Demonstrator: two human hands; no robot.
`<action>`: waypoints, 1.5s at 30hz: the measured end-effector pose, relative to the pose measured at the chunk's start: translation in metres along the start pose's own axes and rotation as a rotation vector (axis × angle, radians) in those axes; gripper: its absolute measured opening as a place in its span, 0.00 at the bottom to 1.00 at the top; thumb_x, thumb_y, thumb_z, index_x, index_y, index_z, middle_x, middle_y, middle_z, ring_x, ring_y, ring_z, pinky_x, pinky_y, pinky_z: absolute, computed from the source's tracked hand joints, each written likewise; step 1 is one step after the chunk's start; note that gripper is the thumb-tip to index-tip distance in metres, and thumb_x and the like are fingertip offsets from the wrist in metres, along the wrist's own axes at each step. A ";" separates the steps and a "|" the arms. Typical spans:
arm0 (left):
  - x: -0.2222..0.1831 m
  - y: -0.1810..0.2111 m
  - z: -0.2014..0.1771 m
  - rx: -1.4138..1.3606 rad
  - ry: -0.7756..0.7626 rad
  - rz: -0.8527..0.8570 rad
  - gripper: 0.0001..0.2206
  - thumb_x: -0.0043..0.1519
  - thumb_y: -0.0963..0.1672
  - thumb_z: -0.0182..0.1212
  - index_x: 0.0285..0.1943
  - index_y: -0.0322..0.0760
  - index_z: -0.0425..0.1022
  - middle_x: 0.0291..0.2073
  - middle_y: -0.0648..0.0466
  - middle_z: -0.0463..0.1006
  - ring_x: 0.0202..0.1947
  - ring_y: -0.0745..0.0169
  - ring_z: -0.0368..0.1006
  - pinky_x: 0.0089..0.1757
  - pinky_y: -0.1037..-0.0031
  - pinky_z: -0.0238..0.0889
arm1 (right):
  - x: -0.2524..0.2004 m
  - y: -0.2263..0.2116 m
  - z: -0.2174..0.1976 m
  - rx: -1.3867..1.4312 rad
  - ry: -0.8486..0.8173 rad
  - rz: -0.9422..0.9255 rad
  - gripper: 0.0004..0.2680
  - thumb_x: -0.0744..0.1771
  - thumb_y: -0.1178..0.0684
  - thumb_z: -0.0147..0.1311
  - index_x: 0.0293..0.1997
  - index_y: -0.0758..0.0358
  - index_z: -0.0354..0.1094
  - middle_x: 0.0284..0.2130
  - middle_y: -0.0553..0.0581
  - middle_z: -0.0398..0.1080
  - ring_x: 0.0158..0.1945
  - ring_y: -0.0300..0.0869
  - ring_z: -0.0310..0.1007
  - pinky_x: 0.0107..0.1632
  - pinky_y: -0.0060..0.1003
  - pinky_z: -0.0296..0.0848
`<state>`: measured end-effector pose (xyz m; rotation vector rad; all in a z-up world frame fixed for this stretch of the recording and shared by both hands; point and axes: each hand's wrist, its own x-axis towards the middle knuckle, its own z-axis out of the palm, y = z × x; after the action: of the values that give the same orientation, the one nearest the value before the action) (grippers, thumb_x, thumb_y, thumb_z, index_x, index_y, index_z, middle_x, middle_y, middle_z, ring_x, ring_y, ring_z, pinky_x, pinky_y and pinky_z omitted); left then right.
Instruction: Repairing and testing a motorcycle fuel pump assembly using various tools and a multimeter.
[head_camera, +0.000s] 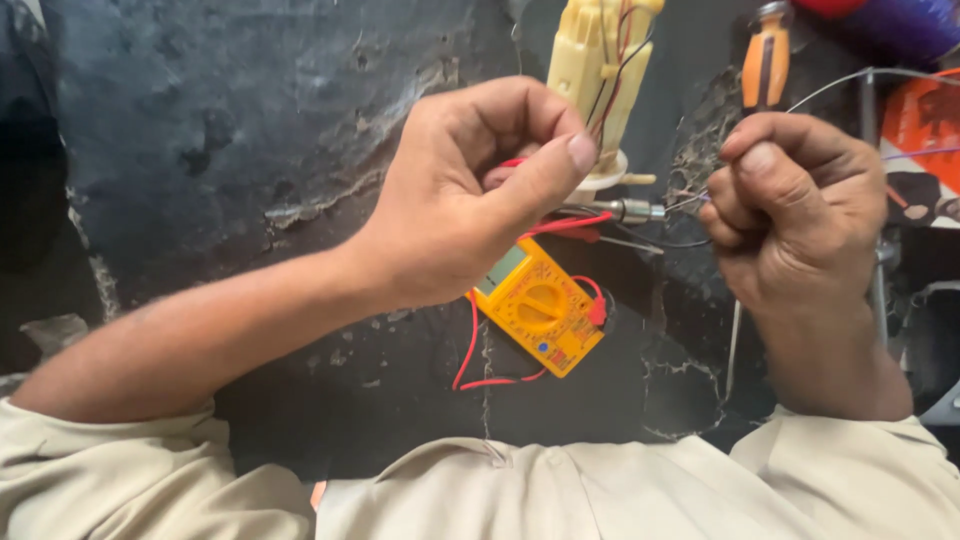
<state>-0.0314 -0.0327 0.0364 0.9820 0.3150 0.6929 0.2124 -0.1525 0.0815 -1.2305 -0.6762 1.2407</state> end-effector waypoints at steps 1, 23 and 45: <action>-0.001 0.003 0.000 0.147 -0.021 0.073 0.06 0.76 0.40 0.59 0.47 0.29 0.74 0.34 0.62 0.74 0.33 0.82 0.63 0.37 0.85 0.60 | 0.000 -0.002 0.007 -0.041 0.053 -0.030 0.04 0.70 0.60 0.55 0.43 0.72 0.71 0.20 0.48 0.58 0.19 0.30 0.48 0.22 0.27 0.47; -0.016 0.082 -0.015 0.210 -0.777 -0.258 0.11 0.62 0.45 0.53 0.33 0.33 0.77 0.20 0.55 0.71 0.24 0.66 0.68 0.29 0.75 0.61 | -0.025 -0.012 -0.023 0.003 -0.313 -0.263 0.11 0.71 0.54 0.47 0.46 0.76 0.70 0.18 0.53 0.56 0.21 0.35 0.48 0.28 0.34 0.51; 0.026 0.017 -0.046 -0.058 -0.360 -0.306 0.16 0.62 0.35 0.49 0.58 0.24 0.73 0.47 0.46 0.84 0.45 0.67 0.81 0.50 0.78 0.75 | 0.021 -0.010 -0.002 -0.256 -0.239 -0.033 0.12 0.64 0.61 0.56 0.51 0.75 0.69 0.41 0.71 0.77 0.37 0.46 0.83 0.42 0.38 0.84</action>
<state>-0.0438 0.0204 0.0278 0.9571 0.1230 0.2383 0.2228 -0.1324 0.0853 -1.2831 -1.0530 1.3156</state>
